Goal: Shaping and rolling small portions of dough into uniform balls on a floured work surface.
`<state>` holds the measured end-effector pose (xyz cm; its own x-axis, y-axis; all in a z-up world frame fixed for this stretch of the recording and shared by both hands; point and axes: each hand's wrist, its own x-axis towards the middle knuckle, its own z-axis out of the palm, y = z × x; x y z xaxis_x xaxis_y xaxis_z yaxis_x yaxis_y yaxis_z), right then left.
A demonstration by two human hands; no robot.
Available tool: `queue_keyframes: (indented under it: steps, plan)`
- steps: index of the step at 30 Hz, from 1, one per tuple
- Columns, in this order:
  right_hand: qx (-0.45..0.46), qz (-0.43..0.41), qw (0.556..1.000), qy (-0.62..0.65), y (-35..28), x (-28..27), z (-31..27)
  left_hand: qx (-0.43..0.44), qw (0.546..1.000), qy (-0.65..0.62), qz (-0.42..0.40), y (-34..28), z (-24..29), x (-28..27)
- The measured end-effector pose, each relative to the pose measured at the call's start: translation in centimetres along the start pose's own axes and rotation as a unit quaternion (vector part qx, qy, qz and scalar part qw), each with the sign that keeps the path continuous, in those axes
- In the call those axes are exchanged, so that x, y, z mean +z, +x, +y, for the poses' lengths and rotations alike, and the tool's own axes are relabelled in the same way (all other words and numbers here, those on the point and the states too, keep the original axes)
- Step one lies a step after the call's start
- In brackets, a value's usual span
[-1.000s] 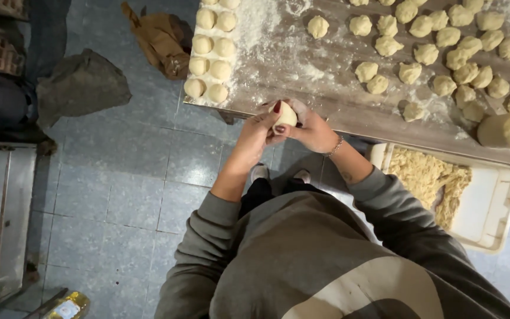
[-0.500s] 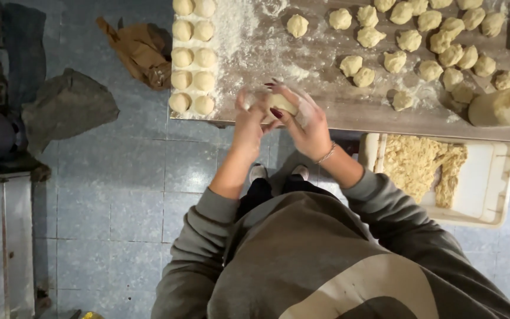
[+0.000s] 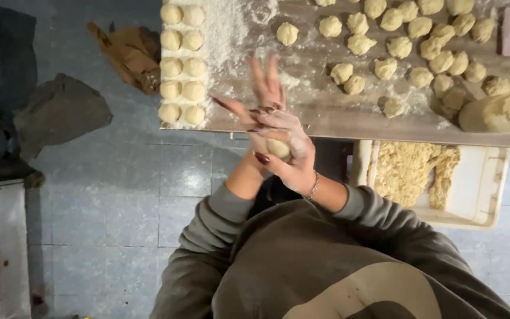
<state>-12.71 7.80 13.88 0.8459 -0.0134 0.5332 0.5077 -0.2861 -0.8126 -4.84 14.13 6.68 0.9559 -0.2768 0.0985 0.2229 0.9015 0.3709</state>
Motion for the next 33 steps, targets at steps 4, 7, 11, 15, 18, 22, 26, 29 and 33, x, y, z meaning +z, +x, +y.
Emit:
queue_keyframes:
  steps: [4,7,11,15,18,22,26,29,33]
  plan:
    - [-0.063,0.02,0.998,-0.01,2.2,-3.4,2.4,0.17,0.968,0.16,-0.093,-1.7,-3.3,2.0]
    - [-0.115,0.014,0.991,-0.066,1.6,-4.7,4.0,0.006,0.993,0.025,-0.113,-0.3,0.7,7.3]
    - [-0.076,-0.063,0.994,0.049,3.5,-5.6,3.5,0.208,0.972,-0.1,0.043,0.3,-3.8,10.2]
    - [-0.138,-0.066,0.988,-0.012,2.4,-5.8,10.3,-0.025,1.0,-0.009,0.004,-0.9,1.4,7.7]
    - [-0.106,-0.095,0.988,0.061,1.3,-3.0,8.5,0.041,0.907,-0.278,-0.314,3.5,4.1,8.0]
    - [-0.08,-0.116,0.988,0.066,6.0,-2.3,9.9,-0.03,0.728,-0.578,-0.367,4.0,1.0,2.2]
    - [-0.046,-0.181,0.982,-0.001,8.5,0.8,11.2,0.033,0.981,-0.18,0.064,6.5,7.0,-1.7]
    - [-0.038,-0.189,0.98,0.049,12.5,4.7,11.2,0.155,0.965,-0.19,-0.088,9.0,6.7,-7.0]
    - [-0.115,-0.151,0.981,-0.041,12.1,7.0,19.3,0.136,0.97,-0.141,-0.146,10.9,11.4,-8.6]
